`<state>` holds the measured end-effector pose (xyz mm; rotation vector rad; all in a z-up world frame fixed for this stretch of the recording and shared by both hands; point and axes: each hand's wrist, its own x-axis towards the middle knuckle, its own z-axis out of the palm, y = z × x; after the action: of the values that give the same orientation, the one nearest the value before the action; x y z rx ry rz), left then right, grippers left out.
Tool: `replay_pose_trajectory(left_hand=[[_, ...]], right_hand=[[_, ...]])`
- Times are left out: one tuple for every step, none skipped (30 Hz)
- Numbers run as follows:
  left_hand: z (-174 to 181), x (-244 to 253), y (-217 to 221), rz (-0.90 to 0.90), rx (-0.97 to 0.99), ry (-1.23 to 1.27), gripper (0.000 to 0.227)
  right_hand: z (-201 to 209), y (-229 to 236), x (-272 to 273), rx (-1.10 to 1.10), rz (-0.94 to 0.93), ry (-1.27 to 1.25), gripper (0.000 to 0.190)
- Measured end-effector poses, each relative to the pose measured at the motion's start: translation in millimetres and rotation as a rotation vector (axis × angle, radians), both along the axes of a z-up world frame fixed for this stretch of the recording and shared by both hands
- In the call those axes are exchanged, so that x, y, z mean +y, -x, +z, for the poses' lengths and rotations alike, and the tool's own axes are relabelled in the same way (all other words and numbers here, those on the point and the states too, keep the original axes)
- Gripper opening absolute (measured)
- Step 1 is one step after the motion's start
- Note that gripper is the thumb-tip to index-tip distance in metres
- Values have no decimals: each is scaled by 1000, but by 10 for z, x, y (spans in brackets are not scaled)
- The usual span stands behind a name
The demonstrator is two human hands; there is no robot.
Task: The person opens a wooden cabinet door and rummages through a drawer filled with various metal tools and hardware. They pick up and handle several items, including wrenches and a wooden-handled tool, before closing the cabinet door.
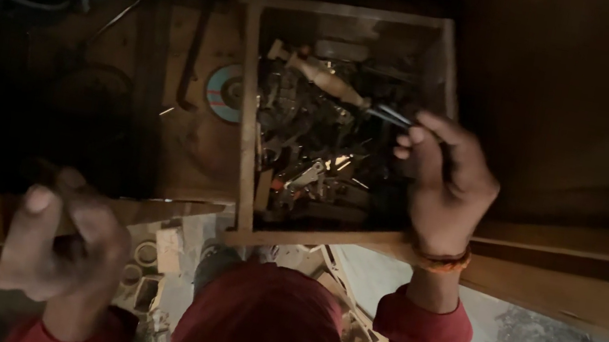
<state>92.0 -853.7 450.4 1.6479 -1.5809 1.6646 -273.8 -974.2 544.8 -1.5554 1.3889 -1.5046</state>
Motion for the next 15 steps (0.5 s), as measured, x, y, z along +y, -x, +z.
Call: replay_pose_trajectory(left_hand=[[-311,54,-131,-30,18,-7,11],[-610,137,-267,-59,37,-13,11],[-889,255,-410,-84,53,-19,11],[-991,259,-440,-109,69,-26,11],[-1080,299,-484,-132,83,-38,11],[-1168,338,-526,-154,96,-51,11],[-1152,404,-513,-179,108,-64,11],[-1131,464,-501,-205,121,-78,11],[-1120,478,-484,-236,135,-87,11],[-1091,495,-452,-266,150,-96,11],[-1063,516,-414,-296,165,-104,11],[-1039,536,-378,-325,180,-112,11],[-1023,623,-348,-351,195,-126,11],[-1006,712,-323,-376,211,-140,11],[-982,802,-301,-396,224,-150,11]], right_hand=[[18,30,39,5,-9,4,15],[35,56,77,-107,-26,25,14],[48,74,103,-221,-37,47,13],[43,107,167,-217,-40,51,13],[28,129,245,-241,-58,76,14],[11,153,323,-266,-75,101,14],[-76,193,413,-266,-80,98,14],[-162,234,502,-201,24,165,12],[-240,284,582,-129,123,237,11],[-285,249,734,-126,114,240,11],[-330,215,883,-174,230,142,11],[-378,177,1030,-223,344,43,12],[-450,199,1114,-221,339,41,12],[-521,219,1198,-299,405,-26,14],[-594,235,1261,-379,478,-92,15]])
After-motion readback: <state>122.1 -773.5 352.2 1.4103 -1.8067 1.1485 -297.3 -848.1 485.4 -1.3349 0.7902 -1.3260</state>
